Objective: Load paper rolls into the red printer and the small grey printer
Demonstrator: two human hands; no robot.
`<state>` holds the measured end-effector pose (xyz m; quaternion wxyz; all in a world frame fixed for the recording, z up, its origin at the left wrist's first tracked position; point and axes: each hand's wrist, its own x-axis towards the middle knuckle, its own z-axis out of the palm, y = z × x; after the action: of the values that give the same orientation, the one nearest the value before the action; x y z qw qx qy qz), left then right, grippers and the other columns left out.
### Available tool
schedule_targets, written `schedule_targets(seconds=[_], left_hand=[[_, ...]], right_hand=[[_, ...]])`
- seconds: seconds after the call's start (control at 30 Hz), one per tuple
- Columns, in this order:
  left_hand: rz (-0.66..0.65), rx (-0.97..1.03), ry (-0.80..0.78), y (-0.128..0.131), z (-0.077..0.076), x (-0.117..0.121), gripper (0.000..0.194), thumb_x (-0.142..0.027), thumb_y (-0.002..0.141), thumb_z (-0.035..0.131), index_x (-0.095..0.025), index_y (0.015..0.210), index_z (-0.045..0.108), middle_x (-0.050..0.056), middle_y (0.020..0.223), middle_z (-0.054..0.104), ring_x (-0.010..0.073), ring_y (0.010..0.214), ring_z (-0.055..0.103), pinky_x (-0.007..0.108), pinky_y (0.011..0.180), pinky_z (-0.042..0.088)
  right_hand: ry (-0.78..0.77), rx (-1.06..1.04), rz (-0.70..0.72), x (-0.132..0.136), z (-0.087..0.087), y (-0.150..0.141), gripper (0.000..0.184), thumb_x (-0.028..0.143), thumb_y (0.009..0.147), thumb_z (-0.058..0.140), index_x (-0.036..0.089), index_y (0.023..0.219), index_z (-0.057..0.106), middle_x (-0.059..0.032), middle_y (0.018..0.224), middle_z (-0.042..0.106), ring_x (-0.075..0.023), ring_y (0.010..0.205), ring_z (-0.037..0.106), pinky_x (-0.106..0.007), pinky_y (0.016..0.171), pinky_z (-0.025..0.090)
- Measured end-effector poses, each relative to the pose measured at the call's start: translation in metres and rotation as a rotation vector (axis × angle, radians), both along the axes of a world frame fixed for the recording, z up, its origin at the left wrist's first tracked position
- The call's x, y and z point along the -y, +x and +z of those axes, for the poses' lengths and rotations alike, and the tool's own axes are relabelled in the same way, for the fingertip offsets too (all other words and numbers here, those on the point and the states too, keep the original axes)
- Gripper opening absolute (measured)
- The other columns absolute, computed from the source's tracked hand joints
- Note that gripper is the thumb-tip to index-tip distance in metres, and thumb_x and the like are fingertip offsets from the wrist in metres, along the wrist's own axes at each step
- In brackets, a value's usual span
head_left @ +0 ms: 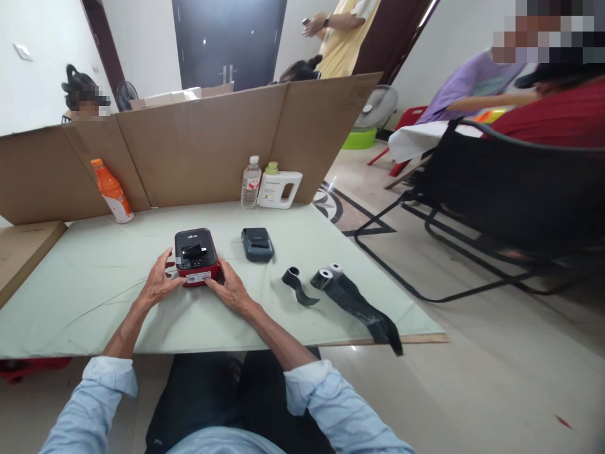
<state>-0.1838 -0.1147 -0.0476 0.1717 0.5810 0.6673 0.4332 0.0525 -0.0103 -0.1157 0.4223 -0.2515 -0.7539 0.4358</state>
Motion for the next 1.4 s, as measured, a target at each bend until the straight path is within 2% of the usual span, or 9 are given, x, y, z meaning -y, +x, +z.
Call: schedule_targets(seconds=[0.2, 0.5, 0.73, 0.87, 1.03, 1.1, 1.2, 1.3, 1.4], left_hand=[[-0.076, -0.092, 0.023, 0.001, 0.010, -0.003, 0.094, -0.036, 0.073, 0.089, -0.026, 0.157, 0.049, 0.017, 0.153, 0.053, 0.0282, 0.112, 0.070, 0.035, 0.075, 0.063], [-0.056, -0.141, 0.075, 0.012, 0.007, 0.000, 0.086, -0.036, 0.078, 0.086, -0.023, 0.155, 0.051, 0.016, 0.141, 0.061, 0.0235, 0.100, 0.072, 0.034, 0.074, 0.064], [0.028, -0.231, 0.127, 0.023, 0.004, 0.004, 0.075, -0.035, 0.085, 0.079, -0.022, 0.153, 0.052, 0.013, 0.134, 0.064, 0.0212, 0.098, 0.071, 0.031, 0.071, 0.064], [0.023, -0.291, 0.136, 0.026, 0.005, 0.007, 0.071, -0.037, 0.088, 0.076, -0.024, 0.153, 0.051, 0.012, 0.135, 0.063, 0.0207, 0.100, 0.070, 0.030, 0.071, 0.064], [-0.001, -0.369, 0.139, 0.027, 0.009, 0.009, 0.059, -0.035, 0.091, 0.072, -0.023, 0.147, 0.057, 0.013, 0.139, 0.062, 0.0248, 0.113, 0.067, 0.034, 0.080, 0.065], [0.005, -0.377, 0.135, 0.027, 0.008, 0.008, 0.058, -0.036, 0.092, 0.071, -0.023, 0.147, 0.057, 0.013, 0.139, 0.062, 0.0248, 0.112, 0.068, 0.034, 0.079, 0.065], [0.021, -0.382, 0.128, 0.026, 0.006, 0.007, 0.057, -0.036, 0.091, 0.071, -0.022, 0.145, 0.057, 0.013, 0.140, 0.061, 0.0246, 0.110, 0.068, 0.034, 0.078, 0.065], [0.042, -0.380, 0.124, 0.027, 0.004, 0.007, 0.057, -0.036, 0.091, 0.072, -0.024, 0.145, 0.057, 0.013, 0.140, 0.061, 0.0255, 0.113, 0.068, 0.036, 0.083, 0.065], [0.063, -0.377, 0.113, 0.028, 0.003, 0.008, 0.057, -0.038, 0.091, 0.072, -0.025, 0.145, 0.057, 0.012, 0.140, 0.061, 0.0259, 0.114, 0.068, 0.038, 0.089, 0.065]], right_hand=[[-0.003, 0.000, 0.018, -0.004, -0.001, 0.000, 0.072, 0.044, 0.096, 0.069, 0.028, 0.161, 0.043, -0.0122, 0.146, 0.061, -0.0313, 0.134, 0.059, -0.053, 0.118, 0.047], [-0.008, -0.022, 0.043, -0.007, -0.005, -0.001, 0.072, 0.042, 0.097, 0.067, 0.029, 0.162, 0.041, -0.0118, 0.149, 0.060, -0.0303, 0.135, 0.059, -0.052, 0.118, 0.047], [0.000, -0.007, 0.080, -0.013, -0.002, 0.002, 0.069, 0.037, 0.096, 0.065, 0.028, 0.161, 0.044, -0.0115, 0.148, 0.061, -0.0292, 0.135, 0.059, -0.052, 0.118, 0.047], [0.078, -0.012, 0.017, -0.014, 0.014, 0.003, 0.069, 0.038, 0.096, 0.067, 0.028, 0.161, 0.044, -0.0128, 0.155, 0.056, -0.0301, 0.141, 0.055, -0.054, 0.120, 0.046], [0.306, -0.026, -0.082, -0.026, 0.050, -0.010, 0.066, 0.039, 0.095, 0.070, 0.025, 0.157, 0.050, -0.0133, 0.157, 0.054, -0.0323, 0.148, 0.047, -0.055, 0.127, 0.037], [0.355, -0.005, -0.077, -0.035, 0.064, -0.020, 0.061, 0.035, 0.095, 0.070, 0.025, 0.153, 0.054, -0.0124, 0.151, 0.060, -0.0324, 0.142, 0.052, -0.055, 0.124, 0.040], [0.389, 0.061, -0.036, -0.048, 0.078, -0.036, 0.054, 0.027, 0.091, 0.074, 0.025, 0.144, 0.063, -0.0100, 0.131, 0.071, -0.0306, 0.124, 0.062, -0.053, 0.114, 0.048], [0.417, 0.105, -0.003, -0.053, 0.084, -0.050, 0.037, 0.022, 0.090, 0.076, 0.026, 0.126, 0.074, -0.0057, 0.111, 0.076, -0.0265, 0.105, 0.066, -0.046, 0.102, 0.054], [0.453, 0.123, -0.010, -0.048, 0.084, -0.054, 0.015, 0.019, 0.093, 0.072, 0.026, 0.104, 0.079, -0.0043, 0.101, 0.075, -0.0239, 0.098, 0.067, -0.039, 0.093, 0.055]])
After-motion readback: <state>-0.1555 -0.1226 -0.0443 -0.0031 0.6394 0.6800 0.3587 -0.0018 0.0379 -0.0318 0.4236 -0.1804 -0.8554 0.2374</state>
